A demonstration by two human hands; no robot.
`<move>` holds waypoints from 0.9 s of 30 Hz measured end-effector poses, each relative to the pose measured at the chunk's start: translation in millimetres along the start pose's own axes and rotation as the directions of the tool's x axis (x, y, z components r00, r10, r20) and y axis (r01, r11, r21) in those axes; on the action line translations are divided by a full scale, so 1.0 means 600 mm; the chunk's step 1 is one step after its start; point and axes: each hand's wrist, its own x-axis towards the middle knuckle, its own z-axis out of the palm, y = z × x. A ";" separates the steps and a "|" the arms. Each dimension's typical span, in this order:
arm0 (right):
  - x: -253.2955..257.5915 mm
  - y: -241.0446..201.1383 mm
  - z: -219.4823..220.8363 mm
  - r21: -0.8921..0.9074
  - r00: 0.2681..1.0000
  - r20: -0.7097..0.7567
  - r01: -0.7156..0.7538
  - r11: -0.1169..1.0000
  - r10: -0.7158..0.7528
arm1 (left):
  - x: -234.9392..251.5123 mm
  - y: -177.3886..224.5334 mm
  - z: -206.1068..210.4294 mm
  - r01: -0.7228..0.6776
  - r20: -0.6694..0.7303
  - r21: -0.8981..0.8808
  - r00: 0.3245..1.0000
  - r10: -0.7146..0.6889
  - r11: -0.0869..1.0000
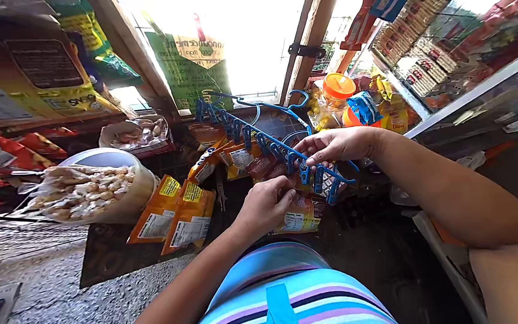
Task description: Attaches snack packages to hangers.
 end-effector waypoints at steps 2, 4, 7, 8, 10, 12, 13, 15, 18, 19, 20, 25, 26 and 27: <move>0.001 -0.002 0.002 0.008 1.000 -0.008 -0.010 1.000 0.010 | -0.001 -0.001 0.001 0.000 -0.013 -0.008 1.000 0.000 1.000; 0.001 -0.010 0.011 -0.006 0.998 -0.045 -0.034 0.999 0.034 | -0.002 -0.001 0.000 0.001 -0.027 -0.020 1.000 -0.001 1.000; 0.001 -0.018 0.022 -0.033 0.995 -0.086 -0.052 0.998 0.049 | -0.004 -0.002 -0.003 -0.007 -0.061 -0.025 0.998 0.006 1.000; 0.001 -0.020 0.025 -0.040 0.993 -0.103 -0.057 0.998 0.053 | -0.004 -0.002 -0.004 -0.007 -0.068 -0.020 0.998 0.006 1.000; 0.003 -0.018 0.027 -0.038 0.989 -0.136 -0.063 0.997 0.057 | -0.005 0.000 -0.005 0.002 -0.070 -0.014 0.998 -0.003 1.000; 0.009 -0.011 0.025 -0.029 0.985 -0.163 -0.058 0.998 0.053 | -0.005 0.001 -0.003 0.002 -0.080 -0.009 0.997 -0.002 1.000; 0.011 -0.010 0.025 -0.022 0.984 -0.170 -0.059 0.998 0.054 | -0.005 0.002 0.000 -0.006 -0.097 -0.004 0.995 0.005 1.000; 0.015 -0.004 0.022 -0.003 0.984 -0.171 -0.047 0.999 0.046 | -0.002 0.001 0.009 -0.027 -0.155 0.005 0.988 0.028 1.000; 0.020 0.004 0.018 0.004 0.987 -0.155 -0.038 0.999 0.038 | 0.007 0.002 0.026 -0.066 -0.262 0.023 0.962 0.070 0.998; 0.021 0.006 0.017 -0.002 0.988 -0.153 -0.034 0.999 0.033 | 0.012 0.003 0.032 -0.079 -0.290 0.030 0.953 0.085 0.996; 0.021 0.007 0.015 -0.014 0.988 -0.153 -0.034 0.999 0.031 | 0.015 0.004 0.036 -0.087 -0.305 0.033 0.948 0.093 0.996; 0.010 -0.018 0.026 -0.167 0.976 -0.212 -0.075 0.983 0.039 | 0.018 0.004 0.042 -0.106 -0.304 0.053 0.946 0.117 0.993; 0.008 -0.024 0.030 -0.231 0.967 -0.254 -0.089 0.969 0.029 | 0.013 0.004 0.038 -0.098 -0.296 0.071 0.948 0.115 0.993; 0.006 -0.026 0.033 -0.316 0.953 -0.304 -0.093 0.944 -0.008 | 0.005 0.004 0.033 -0.089 -0.291 0.099 0.950 0.114 0.991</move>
